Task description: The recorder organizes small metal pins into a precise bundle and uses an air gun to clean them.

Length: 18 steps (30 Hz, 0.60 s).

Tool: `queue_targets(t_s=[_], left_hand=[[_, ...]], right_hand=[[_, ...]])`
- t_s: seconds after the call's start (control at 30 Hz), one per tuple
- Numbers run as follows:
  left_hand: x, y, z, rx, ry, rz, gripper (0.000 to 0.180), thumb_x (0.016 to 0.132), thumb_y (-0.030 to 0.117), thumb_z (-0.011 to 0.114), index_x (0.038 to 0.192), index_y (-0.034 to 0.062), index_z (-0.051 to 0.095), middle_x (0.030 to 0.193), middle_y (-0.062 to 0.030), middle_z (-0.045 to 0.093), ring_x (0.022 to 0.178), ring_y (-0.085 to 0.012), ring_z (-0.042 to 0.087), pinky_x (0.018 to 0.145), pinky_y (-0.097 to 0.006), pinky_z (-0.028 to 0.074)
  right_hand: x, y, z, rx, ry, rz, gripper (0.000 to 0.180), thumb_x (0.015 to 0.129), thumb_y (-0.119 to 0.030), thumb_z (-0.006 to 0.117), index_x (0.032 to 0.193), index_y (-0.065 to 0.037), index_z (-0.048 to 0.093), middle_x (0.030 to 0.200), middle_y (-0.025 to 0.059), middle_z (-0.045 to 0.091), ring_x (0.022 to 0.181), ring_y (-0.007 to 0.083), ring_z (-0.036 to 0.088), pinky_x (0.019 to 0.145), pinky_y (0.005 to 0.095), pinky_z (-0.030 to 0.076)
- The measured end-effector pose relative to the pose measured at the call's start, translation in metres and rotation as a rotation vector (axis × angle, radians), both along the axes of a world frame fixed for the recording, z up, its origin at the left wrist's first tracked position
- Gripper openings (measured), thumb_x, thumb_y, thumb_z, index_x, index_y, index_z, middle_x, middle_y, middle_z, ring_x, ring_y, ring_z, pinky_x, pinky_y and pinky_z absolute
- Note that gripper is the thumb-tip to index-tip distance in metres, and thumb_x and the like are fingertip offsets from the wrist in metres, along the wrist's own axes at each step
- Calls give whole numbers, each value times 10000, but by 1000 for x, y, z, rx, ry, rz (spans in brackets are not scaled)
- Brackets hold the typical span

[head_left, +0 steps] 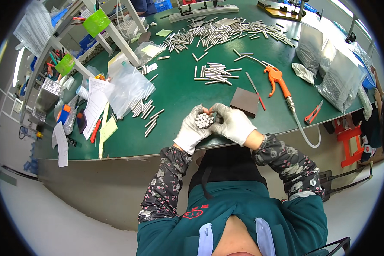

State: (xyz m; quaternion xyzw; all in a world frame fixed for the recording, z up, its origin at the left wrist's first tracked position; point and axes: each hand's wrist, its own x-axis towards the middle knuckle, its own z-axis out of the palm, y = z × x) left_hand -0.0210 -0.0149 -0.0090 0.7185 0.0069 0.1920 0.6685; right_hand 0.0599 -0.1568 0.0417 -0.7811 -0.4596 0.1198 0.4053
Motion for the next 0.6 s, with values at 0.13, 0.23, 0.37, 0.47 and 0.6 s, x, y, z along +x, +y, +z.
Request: queue_targets(t_s=[0.13, 0.23, 0.37, 0.47, 0.6], left_hand=[[0, 2, 5, -66, 98, 15, 683, 595, -14, 736, 1190, 60, 407, 902, -3, 553, 797, -92, 553, 735, -219, 469], [-3, 8, 4, -237, 91, -101, 942, 563, -4, 779, 1337, 66, 245, 995, -18, 546, 880, -95, 542, 783, -222, 451], [-2, 13, 3, -245, 76, -111, 1034, 566, 0, 781, 1377, 107, 149, 1007, -31, 553, 888, -107, 552, 790, -236, 458], [-3, 17, 1, -124, 75, -90, 1050, 573, 2, 778, 1382, 129, 121, 1012, -45, 563, 887, -115, 561, 783, -246, 470], [-3, 15, 5, -158, 120, -51, 1075, 579, 2, 778, 1387, 135, 82, 1012, -55, 561, 889, -120, 559, 779, -249, 472]], right_hand=[[-2, 14, -16, 144, 93, -18, 305, 673, -108, 657, 948, -46, 540, 657, 63, 538, 618, 177, 549, 624, 278, 454], [-1, 20, -18, 156, 269, -1, 306, 679, -93, 654, 953, -22, 538, 674, 37, 525, 625, 127, 520, 627, 251, 448], [0, 24, -17, 145, 276, 0, 311, 678, -80, 652, 956, -3, 536, 691, 17, 513, 636, 92, 493, 629, 231, 442], [3, 26, -18, 139, 259, -13, 338, 662, -153, 641, 964, -29, 553, 770, 127, 608, 717, 239, 604, 683, 303, 473], [4, 29, -16, 111, 330, -11, 350, 664, -133, 643, 972, 1, 547, 788, 120, 610, 731, 193, 600, 687, 276, 468]])
